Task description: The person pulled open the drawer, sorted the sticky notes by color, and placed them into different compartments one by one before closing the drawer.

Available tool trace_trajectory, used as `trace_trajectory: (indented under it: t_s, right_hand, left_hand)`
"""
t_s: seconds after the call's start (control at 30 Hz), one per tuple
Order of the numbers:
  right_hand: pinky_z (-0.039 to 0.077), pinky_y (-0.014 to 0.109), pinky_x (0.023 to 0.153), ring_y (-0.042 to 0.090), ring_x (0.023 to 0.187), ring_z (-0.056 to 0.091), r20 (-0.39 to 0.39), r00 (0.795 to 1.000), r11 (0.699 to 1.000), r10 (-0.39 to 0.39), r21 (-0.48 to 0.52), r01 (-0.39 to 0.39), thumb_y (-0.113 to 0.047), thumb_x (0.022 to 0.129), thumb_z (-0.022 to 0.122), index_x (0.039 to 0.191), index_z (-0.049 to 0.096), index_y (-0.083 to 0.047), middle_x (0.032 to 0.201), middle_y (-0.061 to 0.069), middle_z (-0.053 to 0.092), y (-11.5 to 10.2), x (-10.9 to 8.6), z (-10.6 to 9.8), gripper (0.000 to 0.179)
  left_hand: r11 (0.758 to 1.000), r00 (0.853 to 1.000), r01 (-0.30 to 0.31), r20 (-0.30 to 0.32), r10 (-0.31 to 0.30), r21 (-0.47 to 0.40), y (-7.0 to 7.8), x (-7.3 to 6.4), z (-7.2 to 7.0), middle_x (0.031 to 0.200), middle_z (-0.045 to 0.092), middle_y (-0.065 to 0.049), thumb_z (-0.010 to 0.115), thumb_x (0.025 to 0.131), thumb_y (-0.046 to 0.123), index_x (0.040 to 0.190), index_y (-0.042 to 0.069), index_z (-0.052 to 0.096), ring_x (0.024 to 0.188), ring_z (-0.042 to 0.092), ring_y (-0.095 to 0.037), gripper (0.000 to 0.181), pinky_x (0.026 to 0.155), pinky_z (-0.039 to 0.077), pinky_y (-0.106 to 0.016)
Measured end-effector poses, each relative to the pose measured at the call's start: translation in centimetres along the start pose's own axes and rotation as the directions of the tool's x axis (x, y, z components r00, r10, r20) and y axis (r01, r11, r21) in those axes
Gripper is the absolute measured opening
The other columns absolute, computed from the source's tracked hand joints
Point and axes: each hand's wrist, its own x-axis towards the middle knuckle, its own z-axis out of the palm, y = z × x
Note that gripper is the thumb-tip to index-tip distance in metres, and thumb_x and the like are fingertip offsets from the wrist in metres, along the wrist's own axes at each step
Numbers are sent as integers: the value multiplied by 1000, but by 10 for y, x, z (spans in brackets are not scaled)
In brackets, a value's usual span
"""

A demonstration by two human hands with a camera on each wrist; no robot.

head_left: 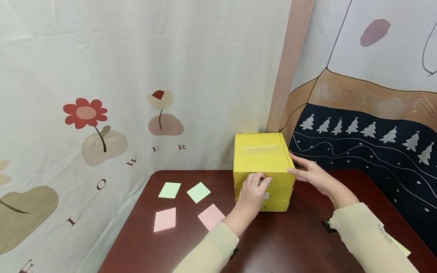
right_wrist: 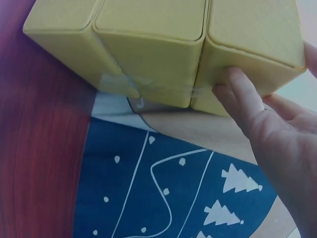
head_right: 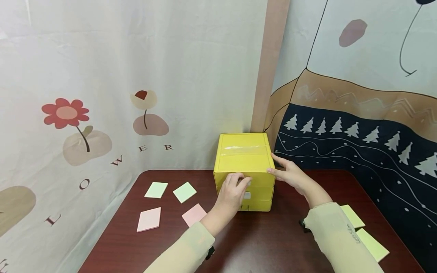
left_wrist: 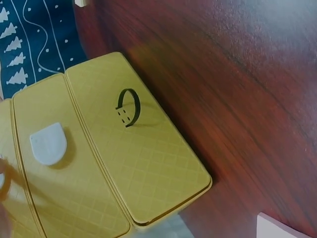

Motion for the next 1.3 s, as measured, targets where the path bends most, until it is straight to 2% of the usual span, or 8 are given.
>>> trace_trajectory:
  t_s: [0.2, 0.4, 0.6, 0.8, 1.03, 1.3]
  right_hand:
    - [42, 47, 98, 42, 130, 41, -5, 1000, 1000, -9, 17, 9, -39, 92, 59, 153, 10, -13, 155, 25, 14, -2, -4, 5, 82]
    - [43, 47, 98, 41, 128, 44, -10, 1000, 1000, -5, 13, 5, -40, 92, 58, 153, 9, -13, 154, 26, 14, -4, -4, 7, 83]
    - [44, 45, 98, 39, 129, 43, -21, 999, 999, 24, 42, -23, -39, 92, 59, 153, 11, -13, 155, 25, 15, -6, -5, 7, 81]
    - [45, 44, 98, 40, 132, 39, -5, 998, 993, 65, 99, -64, -36, 93, 58, 153, 14, -11, 156, 23, 14, -11, -2, 2, 78]
    - [47, 41, 97, 38, 135, 34, 37, 999, 995, 27, 99, -31, -36, 94, 57, 153, 10, -11, 158, 19, 8, -5, 5, -6, 80]
    - [47, 39, 98, 39, 137, 30, 92, 996, 988, -13, 153, -2, -34, 93, 58, 153, 9, -12, 159, 15, 6, 4, 6, -10, 81]
  left_hand:
    - [1000, 1000, -2, -12, 2, -16, -2, 0, -1, 94, 55, -3, 62, 87, 12, 99, 13, 69, 84, 52, -17, 14, 69, 48, -22]
    - [999, 1000, 22, 8, -21, -29, 0, 0, -3, 95, 54, -3, 65, 87, 10, 100, 13, 68, 87, 52, -17, 14, 72, 48, -22]
    - [999, 1000, 21, 16, -21, -41, 2, 0, -5, 96, 54, -4, 65, 83, 2, 101, 13, 69, 87, 52, -17, 21, 71, 49, -22]
    - [1000, 999, -4, 32, 4, -5, 1, -1, -5, 98, 54, -4, 66, 79, -3, 103, 14, 68, 90, 52, -17, 29, 69, 50, -23]
    - [1000, 999, -11, 37, 11, 6, 0, -2, -4, 99, 53, -4, 69, 77, -3, 104, 15, 68, 90, 52, -17, 33, 68, 50, -22]
    - [1000, 999, 1, 46, 0, -6, 1, -2, -3, 99, 53, -4, 70, 76, -4, 104, 14, 67, 91, 52, -18, 34, 69, 50, -22]
